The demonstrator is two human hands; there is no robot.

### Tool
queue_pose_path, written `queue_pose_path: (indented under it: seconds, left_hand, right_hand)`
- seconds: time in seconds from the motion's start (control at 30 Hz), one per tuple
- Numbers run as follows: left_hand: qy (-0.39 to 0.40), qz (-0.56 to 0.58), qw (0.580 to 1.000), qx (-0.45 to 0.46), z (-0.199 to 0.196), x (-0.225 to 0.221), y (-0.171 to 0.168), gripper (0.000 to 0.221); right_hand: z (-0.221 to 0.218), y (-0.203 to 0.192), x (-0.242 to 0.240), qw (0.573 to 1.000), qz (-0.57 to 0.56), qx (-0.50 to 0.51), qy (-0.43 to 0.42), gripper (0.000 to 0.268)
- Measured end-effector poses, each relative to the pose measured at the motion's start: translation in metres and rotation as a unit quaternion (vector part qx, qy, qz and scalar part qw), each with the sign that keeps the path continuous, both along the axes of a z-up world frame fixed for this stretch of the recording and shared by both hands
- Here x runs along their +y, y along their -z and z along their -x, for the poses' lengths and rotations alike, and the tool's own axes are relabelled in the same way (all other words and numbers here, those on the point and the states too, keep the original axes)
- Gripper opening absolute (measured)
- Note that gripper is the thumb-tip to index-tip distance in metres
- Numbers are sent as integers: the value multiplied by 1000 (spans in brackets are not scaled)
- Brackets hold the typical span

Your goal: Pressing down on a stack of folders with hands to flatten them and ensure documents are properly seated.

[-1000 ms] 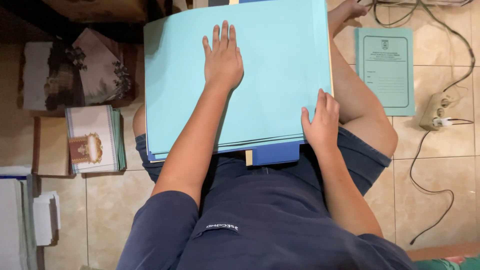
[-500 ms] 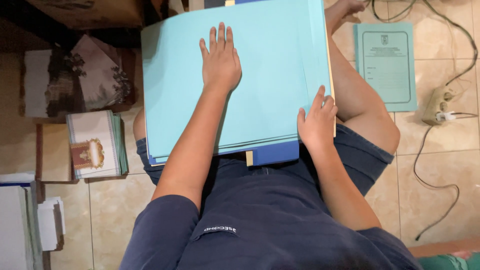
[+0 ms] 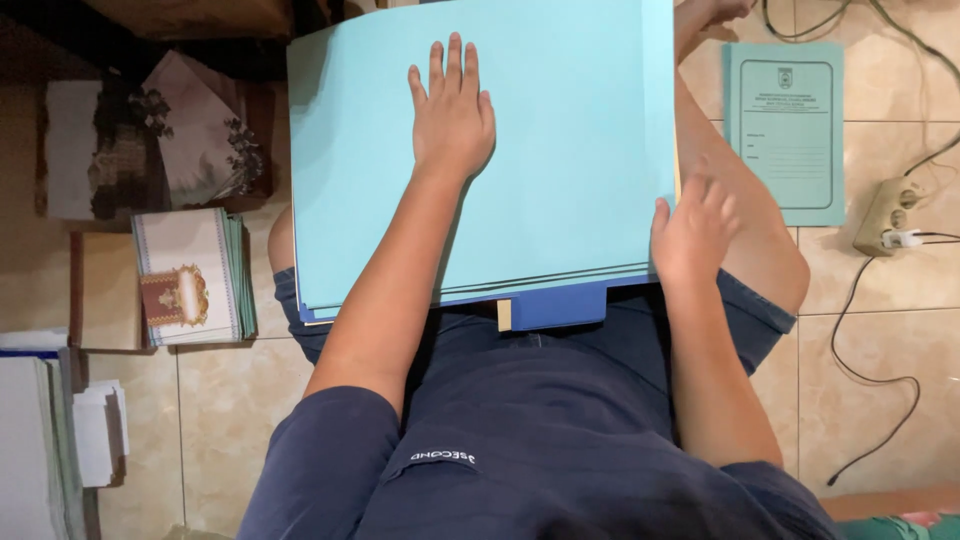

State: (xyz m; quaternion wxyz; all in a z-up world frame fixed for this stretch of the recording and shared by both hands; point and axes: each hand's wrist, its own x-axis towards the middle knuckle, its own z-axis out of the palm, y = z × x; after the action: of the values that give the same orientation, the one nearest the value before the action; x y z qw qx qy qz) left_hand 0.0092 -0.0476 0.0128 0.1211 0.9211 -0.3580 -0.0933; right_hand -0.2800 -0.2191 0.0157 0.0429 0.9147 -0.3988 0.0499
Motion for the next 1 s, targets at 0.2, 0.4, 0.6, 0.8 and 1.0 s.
queue_pose_path:
  seconds: [0.2,0.4,0.6,0.8,1.0]
  left_hand:
    - [20,5,1000,12,4,5,-14,72]
    - [18,17,999,37,6,9,-24,83]
    - [-26,24,999,31,4,2,-15,82]
    - [-3,14,999,29,5,4,-16,85]
    - [3,-3,1000,21,5,4,-16,85]
  right_hand:
    - [-66,42,-7,961,26,-59,-270,54]
    - [-157,3,-23,983,-149,9,-103,73]
    - [-101,-8,-8,969,-164,3,-183,66]
    - [-76,0,-2,965,-143,8,-221,67]
    - [-197,-8,-64,971,-136,42,-194,65]
